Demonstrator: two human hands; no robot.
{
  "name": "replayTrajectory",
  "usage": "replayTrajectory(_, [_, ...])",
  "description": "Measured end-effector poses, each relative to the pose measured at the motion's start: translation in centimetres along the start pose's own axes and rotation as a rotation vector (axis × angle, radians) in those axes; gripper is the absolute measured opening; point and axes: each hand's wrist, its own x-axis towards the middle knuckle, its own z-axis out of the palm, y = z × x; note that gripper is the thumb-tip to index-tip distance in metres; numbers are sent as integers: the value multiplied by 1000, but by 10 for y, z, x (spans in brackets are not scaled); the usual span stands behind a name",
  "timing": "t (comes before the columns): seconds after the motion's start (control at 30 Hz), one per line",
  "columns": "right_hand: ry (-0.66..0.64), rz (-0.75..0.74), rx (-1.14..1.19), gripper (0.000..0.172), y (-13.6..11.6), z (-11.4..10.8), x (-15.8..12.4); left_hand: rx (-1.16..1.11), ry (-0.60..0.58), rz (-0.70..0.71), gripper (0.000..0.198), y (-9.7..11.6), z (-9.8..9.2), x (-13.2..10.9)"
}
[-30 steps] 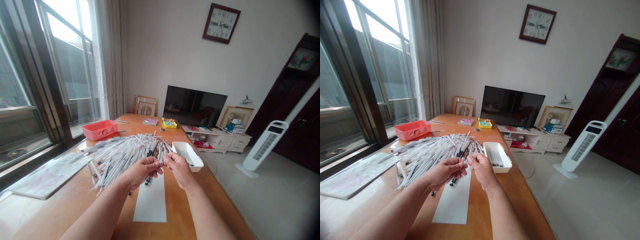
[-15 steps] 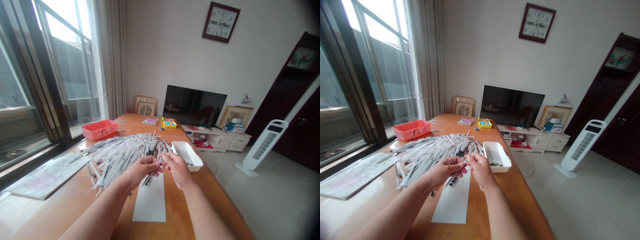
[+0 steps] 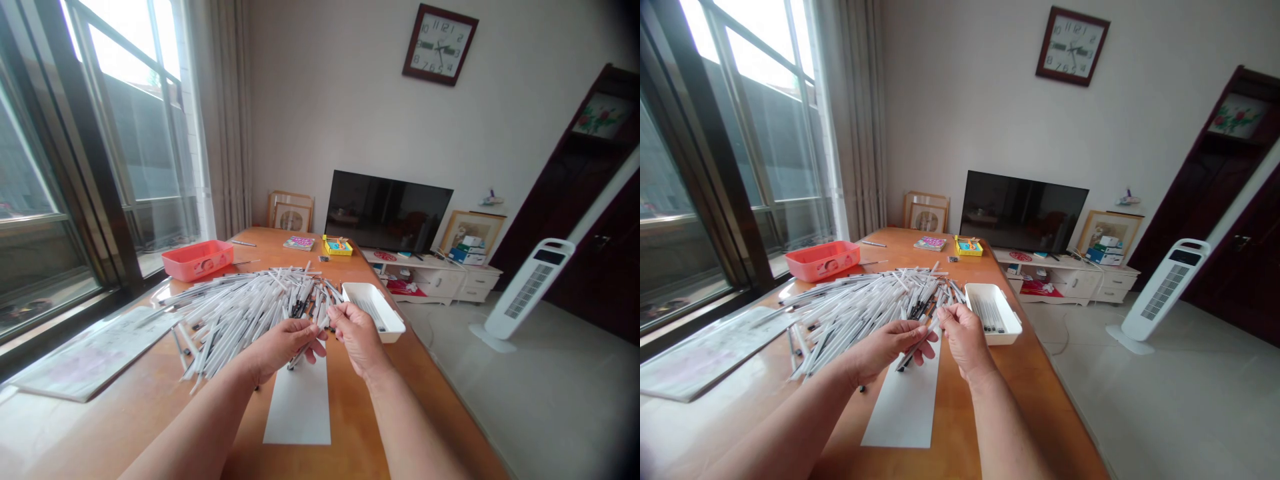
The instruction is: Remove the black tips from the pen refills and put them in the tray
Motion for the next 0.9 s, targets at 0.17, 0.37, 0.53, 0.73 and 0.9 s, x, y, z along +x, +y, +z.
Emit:
replayTrajectory(0.17, [22, 45, 61, 37, 1, 1, 0, 15, 57, 49, 42, -6, 0, 4])
replayTrajectory(0.37, [66, 55, 62, 39, 7, 6, 1, 131, 199, 167, 38, -15, 2, 9])
replayTrajectory(0.53, [127, 11, -7, 38, 15, 6, 4, 422, 346, 263, 35, -15, 4, 8])
replayTrajectory(0.73, [73, 76, 146, 39, 3, 5, 2, 142, 210, 160, 40, -12, 4, 10])
replayTrajectory(0.9, [5, 66, 127, 37, -1, 5, -1, 69, 164, 144, 42, -13, 0, 10])
